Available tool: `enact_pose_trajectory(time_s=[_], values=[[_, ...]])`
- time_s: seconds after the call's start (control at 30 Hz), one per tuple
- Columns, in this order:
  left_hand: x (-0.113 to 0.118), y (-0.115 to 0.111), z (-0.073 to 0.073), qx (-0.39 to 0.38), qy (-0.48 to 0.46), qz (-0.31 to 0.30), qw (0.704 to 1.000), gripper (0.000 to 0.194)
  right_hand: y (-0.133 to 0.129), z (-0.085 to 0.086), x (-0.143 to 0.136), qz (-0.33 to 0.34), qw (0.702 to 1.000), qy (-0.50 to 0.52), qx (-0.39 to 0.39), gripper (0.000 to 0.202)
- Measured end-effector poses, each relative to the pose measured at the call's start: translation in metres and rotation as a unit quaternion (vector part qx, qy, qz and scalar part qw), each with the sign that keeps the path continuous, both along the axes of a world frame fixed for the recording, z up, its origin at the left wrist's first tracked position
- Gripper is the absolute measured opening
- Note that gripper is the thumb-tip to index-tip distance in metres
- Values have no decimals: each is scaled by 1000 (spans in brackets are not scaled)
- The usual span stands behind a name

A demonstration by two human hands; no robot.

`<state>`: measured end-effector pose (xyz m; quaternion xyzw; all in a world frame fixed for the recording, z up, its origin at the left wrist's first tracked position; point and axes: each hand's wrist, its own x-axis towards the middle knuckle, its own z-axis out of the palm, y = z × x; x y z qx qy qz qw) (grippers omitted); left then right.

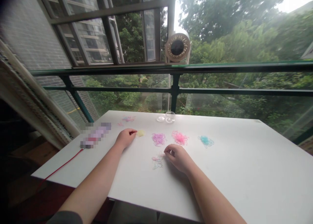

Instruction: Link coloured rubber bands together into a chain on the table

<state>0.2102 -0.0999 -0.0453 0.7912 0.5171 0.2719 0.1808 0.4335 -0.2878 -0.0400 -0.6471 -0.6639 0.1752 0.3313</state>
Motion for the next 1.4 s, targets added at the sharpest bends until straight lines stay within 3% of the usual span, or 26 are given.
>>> enact_pose_trajectory(time_s=[0.37,0.73,1.0,1.4], values=[[2,1,8,17,-81,23,996,29,2,-2,2,1,1000,7,16,14],[1,11,-9,-29,-92,-9,995,27,1,-1,2,-13,999,30,26,14],[1,2,-2,-9,-66,-9,998,23,3,-3,3,-27,998,43,45,11],[6,1,1,-22,-118,-40,992,29,3,-1,4,-64,995,42,64,11]])
